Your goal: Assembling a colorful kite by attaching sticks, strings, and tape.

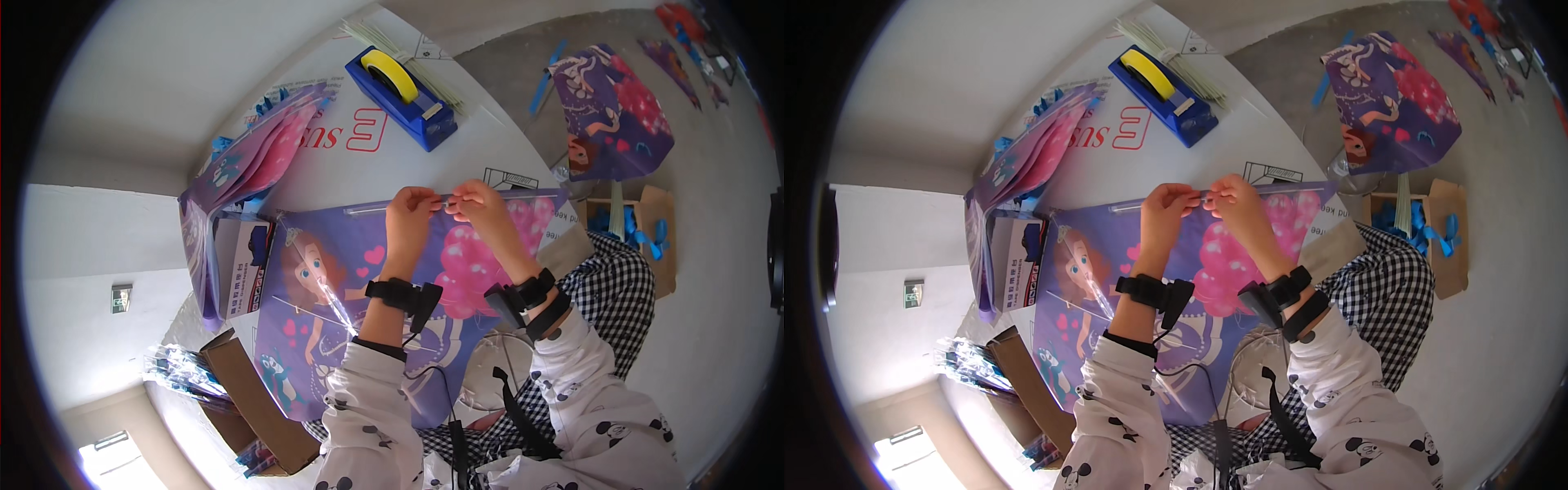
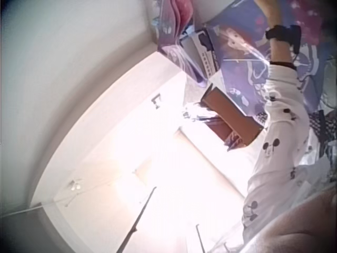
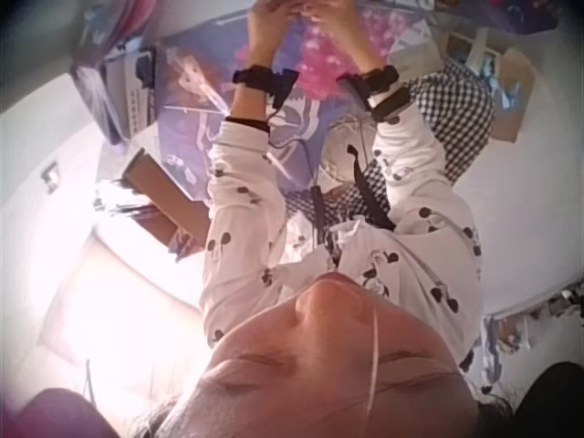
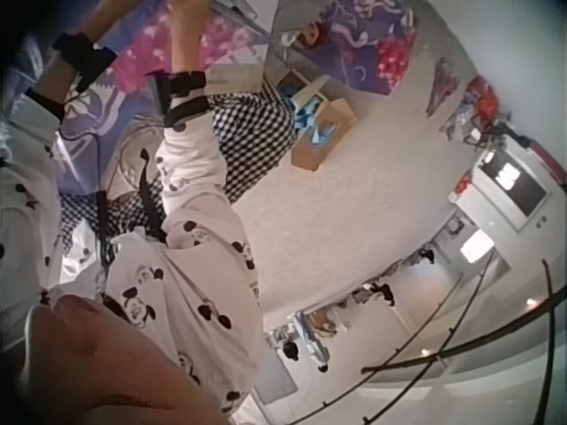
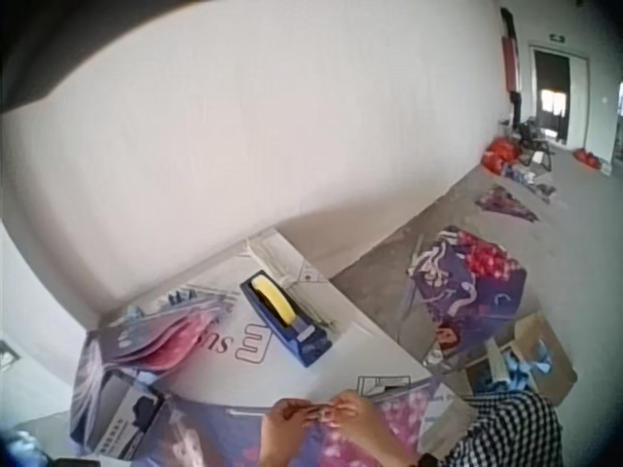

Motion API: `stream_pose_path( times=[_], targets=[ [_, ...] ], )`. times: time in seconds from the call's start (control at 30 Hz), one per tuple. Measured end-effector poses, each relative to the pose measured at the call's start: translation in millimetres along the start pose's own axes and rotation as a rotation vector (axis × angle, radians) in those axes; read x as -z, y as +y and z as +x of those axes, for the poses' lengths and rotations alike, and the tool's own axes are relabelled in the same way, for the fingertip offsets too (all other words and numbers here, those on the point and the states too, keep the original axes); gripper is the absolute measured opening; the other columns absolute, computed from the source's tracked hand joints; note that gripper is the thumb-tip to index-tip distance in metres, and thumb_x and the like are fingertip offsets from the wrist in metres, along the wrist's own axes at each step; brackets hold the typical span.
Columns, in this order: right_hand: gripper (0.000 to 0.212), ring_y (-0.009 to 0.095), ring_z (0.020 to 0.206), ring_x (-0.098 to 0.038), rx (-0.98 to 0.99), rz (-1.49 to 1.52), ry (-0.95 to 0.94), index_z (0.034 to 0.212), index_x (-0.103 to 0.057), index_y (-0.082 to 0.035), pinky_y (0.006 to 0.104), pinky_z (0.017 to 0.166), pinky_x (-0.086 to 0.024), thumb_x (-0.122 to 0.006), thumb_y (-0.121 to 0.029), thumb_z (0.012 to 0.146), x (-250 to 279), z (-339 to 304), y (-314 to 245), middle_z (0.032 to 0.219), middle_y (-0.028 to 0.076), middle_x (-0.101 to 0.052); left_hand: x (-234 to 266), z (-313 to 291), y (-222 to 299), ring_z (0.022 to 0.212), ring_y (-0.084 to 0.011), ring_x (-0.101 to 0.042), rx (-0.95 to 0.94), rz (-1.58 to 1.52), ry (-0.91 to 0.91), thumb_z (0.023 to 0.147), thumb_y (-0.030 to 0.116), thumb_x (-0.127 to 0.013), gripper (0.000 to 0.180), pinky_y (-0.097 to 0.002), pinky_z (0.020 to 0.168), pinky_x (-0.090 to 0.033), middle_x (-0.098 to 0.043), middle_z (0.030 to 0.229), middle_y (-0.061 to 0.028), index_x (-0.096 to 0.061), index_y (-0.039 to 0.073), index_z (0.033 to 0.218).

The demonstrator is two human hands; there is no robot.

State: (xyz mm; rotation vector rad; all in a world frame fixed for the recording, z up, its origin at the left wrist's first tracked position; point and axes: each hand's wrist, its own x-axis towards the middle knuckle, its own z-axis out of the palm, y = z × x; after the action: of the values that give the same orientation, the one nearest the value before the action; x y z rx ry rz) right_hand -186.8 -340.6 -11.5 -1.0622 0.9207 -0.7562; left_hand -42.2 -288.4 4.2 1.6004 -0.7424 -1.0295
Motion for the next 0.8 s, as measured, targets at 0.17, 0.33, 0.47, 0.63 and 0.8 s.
stream_pose_path(
  times=[0.17, 0.33, 0.47, 0.63, 0.8],
  targets=[
    [0.020, 0.025, 0.091, -0.068, -0.120, 0.086, 0.057, 0.107, -0.054, 0.002, 0.0283, 0.076, -0.055, -0.056, -0.001, 0.088, 58, -9, -22, 0.102, 0.015, -0.064, 55, 5, 0, 0.083, -0.0181, -0.069, 0.131, -0.066, 0.128, 0.086, -0.001, -0.052, 0.017, -0.0245, 0.070, -0.052, -0.069, 0.094, -0.0139, -0.061, -0.007, 0.099],
    [0.019, 0.025, 0.098, -0.066, -0.117, 0.037, 0.199, 0.107, -0.056, 0.001, 0.0312, 0.083, -0.053, -0.056, -0.005, 0.089, 130, -27, -50, 0.106, 0.014, -0.063, 143, 6, -14, 0.086, -0.0200, -0.068, 0.135, -0.032, 0.431, 0.085, -0.003, -0.051, 0.021, -0.0271, 0.071, -0.053, -0.068, 0.096, -0.0155, -0.061, -0.007, 0.103],
    [0.022, 0.024, 0.097, -0.063, 0.404, -0.722, 0.575, 0.107, -0.058, -0.002, 0.0330, 0.082, -0.050, -0.057, 0.001, 0.085, 147, -28, -31, 0.102, 0.012, -0.063, 95, -19, -12, 0.105, -0.0281, -0.061, -0.280, 0.665, 0.719, 0.086, 0.000, -0.051, 0.030, -0.0370, 0.090, -0.049, -0.063, 0.113, -0.0181, -0.057, -0.003, 0.115],
    [0.014, 0.032, 0.095, -0.059, 0.873, -0.900, 0.042, 0.090, -0.063, -0.002, 0.0386, 0.083, -0.047, -0.062, 0.002, 0.077, 23, -22, -27, 0.096, 0.013, -0.062, 12, -53, -4, 0.129, -0.0310, -0.044, -0.745, 1.015, 0.020, 0.089, 0.008, -0.054, 0.039, -0.0435, 0.108, -0.034, -0.051, 0.135, -0.0149, -0.051, 0.001, 0.127],
    [0.009, 0.031, 0.086, -0.058, 0.771, -0.877, 0.108, 0.081, -0.062, -0.004, 0.0413, 0.076, -0.046, -0.067, 0.000, 0.073, 3, -4, -17, 0.085, 0.009, -0.061, 4, -50, -25, 0.139, -0.0282, -0.033, -0.706, 1.058, -0.027, 0.093, 0.015, -0.052, 0.047, -0.0460, 0.113, -0.027, -0.040, 0.146, -0.0141, -0.043, 0.001, 0.138]
  ],
)
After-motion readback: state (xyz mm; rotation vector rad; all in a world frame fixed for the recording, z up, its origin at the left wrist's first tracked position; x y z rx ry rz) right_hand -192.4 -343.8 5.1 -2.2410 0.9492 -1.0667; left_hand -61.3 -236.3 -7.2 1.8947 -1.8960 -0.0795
